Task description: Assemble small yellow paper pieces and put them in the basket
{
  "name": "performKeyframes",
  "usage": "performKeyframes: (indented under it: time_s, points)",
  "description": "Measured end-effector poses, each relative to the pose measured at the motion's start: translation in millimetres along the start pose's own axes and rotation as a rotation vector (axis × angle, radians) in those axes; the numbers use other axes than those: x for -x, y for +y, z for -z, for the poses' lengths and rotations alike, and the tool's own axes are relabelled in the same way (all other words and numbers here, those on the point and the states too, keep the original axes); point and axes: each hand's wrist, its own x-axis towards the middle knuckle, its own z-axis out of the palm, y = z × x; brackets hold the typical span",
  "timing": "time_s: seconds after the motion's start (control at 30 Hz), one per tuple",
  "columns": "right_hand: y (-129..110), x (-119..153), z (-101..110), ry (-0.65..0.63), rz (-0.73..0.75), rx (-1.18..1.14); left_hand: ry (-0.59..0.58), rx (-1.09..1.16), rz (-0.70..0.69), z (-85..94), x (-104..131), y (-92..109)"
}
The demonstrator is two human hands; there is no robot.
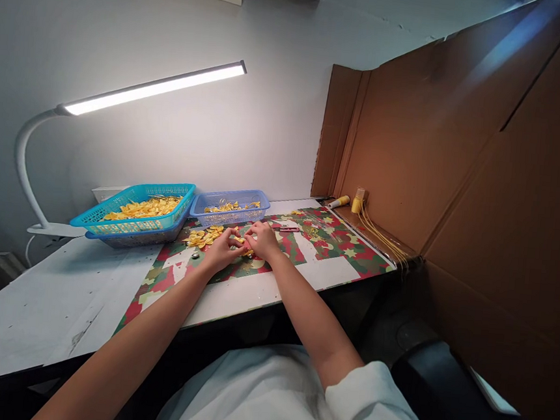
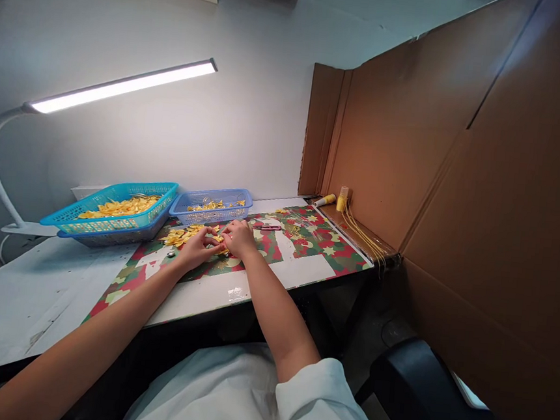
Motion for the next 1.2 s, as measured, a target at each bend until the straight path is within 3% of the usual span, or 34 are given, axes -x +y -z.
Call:
performKeyframes:
  time_s: [1.2]
  points:
    - [9.8, -4.2, -6.4, 0.082, -0.082, 0.041, -0.014, 0.048, -0.003, 0.1, 0.0, 0.2]
